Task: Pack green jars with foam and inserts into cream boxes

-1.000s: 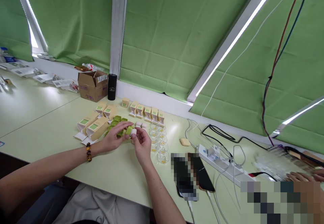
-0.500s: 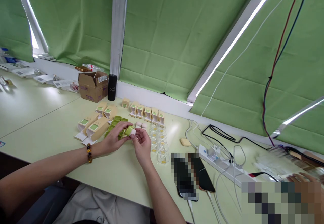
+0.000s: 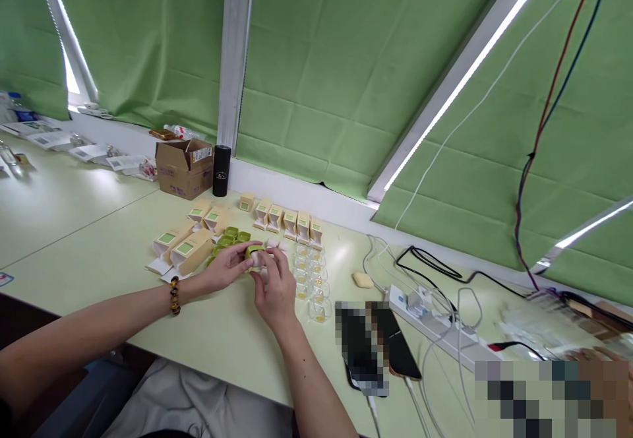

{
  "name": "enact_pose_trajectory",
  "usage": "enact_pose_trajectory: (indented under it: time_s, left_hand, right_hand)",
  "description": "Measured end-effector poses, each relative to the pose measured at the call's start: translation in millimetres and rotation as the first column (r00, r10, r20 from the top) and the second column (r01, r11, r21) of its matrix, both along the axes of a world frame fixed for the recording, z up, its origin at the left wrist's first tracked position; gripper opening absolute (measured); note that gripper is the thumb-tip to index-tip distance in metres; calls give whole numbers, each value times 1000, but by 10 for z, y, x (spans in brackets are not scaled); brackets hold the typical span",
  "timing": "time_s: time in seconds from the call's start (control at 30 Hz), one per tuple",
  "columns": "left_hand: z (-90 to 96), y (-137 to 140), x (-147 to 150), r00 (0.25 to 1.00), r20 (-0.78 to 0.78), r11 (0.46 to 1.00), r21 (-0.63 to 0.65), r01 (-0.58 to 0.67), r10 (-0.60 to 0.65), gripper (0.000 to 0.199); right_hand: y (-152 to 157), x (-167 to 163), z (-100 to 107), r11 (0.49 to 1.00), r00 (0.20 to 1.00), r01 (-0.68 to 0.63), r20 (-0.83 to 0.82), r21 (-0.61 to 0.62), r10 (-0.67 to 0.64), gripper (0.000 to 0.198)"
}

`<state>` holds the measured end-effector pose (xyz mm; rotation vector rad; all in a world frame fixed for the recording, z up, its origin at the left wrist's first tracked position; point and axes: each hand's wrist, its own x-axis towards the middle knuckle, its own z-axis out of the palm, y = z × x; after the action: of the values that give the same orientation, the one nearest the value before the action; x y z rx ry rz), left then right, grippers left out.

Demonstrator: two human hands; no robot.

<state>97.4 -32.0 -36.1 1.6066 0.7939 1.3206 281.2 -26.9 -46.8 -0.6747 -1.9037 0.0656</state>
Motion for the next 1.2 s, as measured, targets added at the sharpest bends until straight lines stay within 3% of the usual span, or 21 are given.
enact_pose_trajectory:
  time_s: [0.47,0.7,0.9,1.2]
  left_hand:
    - [-8,-3,27,993,-3,993,-42,114,-114,61]
    - [-1,-14,33,998,-41,997,-48,55,-57,67]
    - [20,-23,40,996,-17,994,-64,89,-90,63]
    - [-58,-35,96,998,-19,995,82,-57,59,51]
  right_hand:
    - [41,20,-20,978,993,57,89,201,-76,37]
    - [36,21,-10,971,989,67,116,228,-95,42]
    - [45,25,-33,968,985,79,130,238,-112,35]
    - [22,-8,1,960,985,69,132,273,-109,40]
